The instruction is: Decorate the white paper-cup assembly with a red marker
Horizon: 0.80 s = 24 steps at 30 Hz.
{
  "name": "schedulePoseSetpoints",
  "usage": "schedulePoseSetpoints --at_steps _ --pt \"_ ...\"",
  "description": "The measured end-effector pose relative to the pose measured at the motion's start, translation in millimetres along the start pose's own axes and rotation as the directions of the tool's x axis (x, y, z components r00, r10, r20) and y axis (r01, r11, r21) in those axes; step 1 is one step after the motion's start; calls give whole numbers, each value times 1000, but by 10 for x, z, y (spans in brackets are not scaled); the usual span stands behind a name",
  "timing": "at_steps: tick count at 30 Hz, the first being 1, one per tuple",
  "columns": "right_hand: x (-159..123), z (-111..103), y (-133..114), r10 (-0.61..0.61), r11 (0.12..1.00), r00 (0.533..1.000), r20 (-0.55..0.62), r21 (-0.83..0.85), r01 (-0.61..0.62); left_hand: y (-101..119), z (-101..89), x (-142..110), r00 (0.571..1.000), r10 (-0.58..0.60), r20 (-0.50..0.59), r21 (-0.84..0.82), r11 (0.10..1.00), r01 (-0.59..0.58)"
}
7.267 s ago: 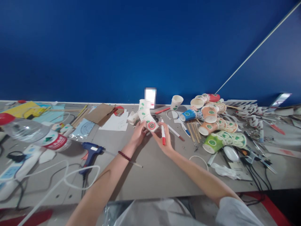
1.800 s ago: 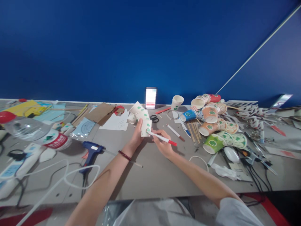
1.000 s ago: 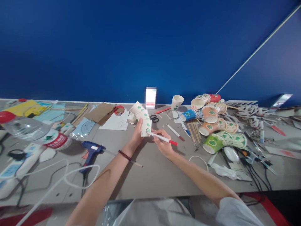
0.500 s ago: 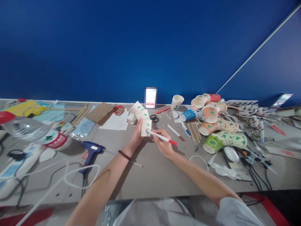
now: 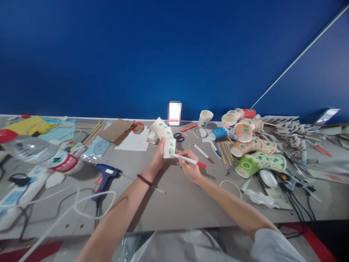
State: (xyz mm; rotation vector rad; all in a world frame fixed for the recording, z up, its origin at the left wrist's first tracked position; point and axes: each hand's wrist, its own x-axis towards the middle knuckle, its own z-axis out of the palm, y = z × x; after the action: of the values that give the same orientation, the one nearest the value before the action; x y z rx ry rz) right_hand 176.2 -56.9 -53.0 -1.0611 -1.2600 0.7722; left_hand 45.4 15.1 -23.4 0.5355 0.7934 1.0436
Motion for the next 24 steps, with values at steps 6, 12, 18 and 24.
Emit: schedulePoseSetpoints --at_steps 6,12,18,24 --pt "12 10 -23 26 999 1000 -3 42 -26 6 -5 23 1000 -23 -18 15 1000 23" --pt "18 23 -81 70 996 998 -9 56 -69 15 -8 28 999 -31 -9 14 999 31" --pt "22 14 -152 106 993 994 7 54 -107 10 -19 38 1000 -19 -11 14 1000 20" --pt "35 17 -163 83 995 997 0 54 -83 13 -13 39 999 -29 -18 3 1000 29"
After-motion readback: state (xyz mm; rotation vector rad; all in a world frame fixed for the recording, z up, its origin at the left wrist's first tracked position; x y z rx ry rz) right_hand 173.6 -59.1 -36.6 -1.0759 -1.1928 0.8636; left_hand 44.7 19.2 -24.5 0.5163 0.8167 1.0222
